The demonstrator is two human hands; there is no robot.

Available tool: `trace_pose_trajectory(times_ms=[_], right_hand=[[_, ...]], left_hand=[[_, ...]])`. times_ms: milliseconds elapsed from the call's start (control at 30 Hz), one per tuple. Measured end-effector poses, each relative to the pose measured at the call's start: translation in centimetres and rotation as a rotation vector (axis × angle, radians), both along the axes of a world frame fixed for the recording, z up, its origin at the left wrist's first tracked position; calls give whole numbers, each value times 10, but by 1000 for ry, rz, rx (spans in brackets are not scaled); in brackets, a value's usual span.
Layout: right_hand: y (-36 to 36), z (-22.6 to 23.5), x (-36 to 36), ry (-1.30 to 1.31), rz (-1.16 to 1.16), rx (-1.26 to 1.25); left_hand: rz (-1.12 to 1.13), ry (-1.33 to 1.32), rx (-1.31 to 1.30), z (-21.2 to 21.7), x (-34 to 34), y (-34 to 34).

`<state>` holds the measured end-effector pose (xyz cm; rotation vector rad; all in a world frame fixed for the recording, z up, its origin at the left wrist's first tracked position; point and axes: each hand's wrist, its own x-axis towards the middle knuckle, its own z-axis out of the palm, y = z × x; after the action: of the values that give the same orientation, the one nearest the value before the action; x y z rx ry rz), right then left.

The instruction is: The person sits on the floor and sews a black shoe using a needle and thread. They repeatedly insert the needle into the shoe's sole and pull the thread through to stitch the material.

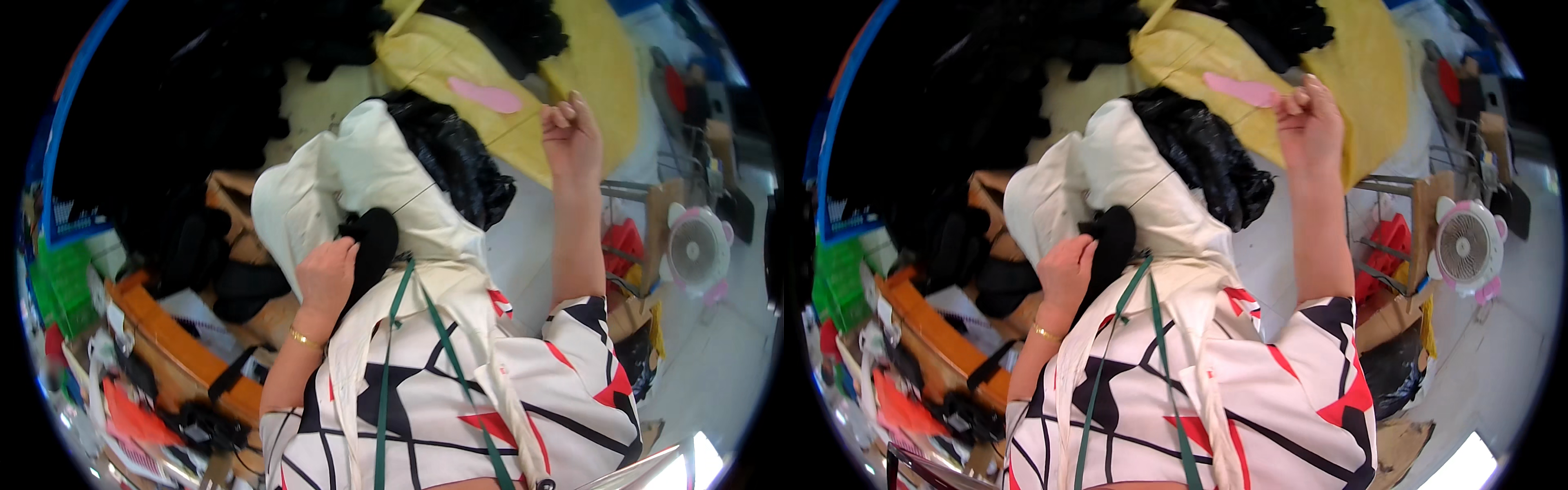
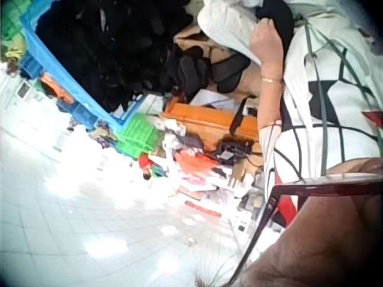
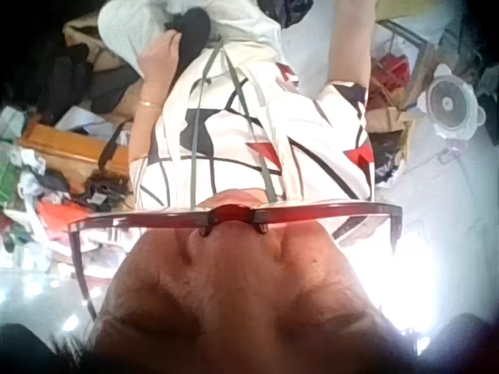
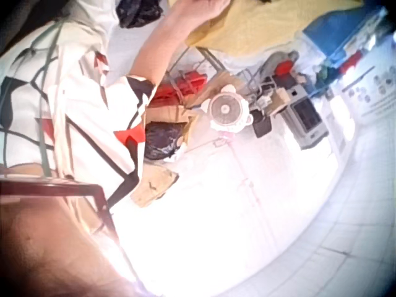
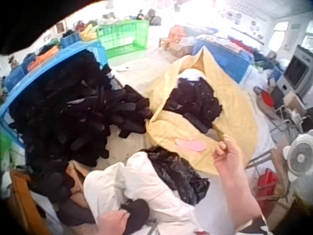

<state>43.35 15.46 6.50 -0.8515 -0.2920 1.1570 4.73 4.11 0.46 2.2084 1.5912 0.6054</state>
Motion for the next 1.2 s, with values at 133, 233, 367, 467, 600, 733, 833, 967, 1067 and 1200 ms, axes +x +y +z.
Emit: trace_pose_trajectory(times_ms=[133, 233, 367, 467, 600, 733, 833, 967, 1067, 1200], right_hand=[[6, 46, -23, -193, 58, 46], [13, 64, -29, -281, 133, 97], [44, 79, 17, -455, 5, 433], [43, 103, 23, -575, -279, 391], [19, 43, -66, -1149, 132, 101], [-22, -11, -124, -1673, 864, 425], [-48, -39, -158, -1899, 1155, 532], [-58, -45, -176, -1884, 1202, 561], [-64, -28, -177, -1901, 1051, 388], [-87, -31, -171, -1981, 1284, 149]], left_hand=[[-74, 55, -144, 1, 6, 3], [-115, 35, -98, 3, 11, 6], [-126, 33, -21, -5, 10, 5], [-69, -42, -55, -4, 11, 9], [66, -213, -248, -13, -4, 6], [120, -413, -393, -27, -14, 5], [178, -548, -500, -35, -15, 4], [226, -679, -593, -49, -18, 2], [250, -746, -635, -54, -22, 0], [319, -875, -757, -44, -18, 0]])
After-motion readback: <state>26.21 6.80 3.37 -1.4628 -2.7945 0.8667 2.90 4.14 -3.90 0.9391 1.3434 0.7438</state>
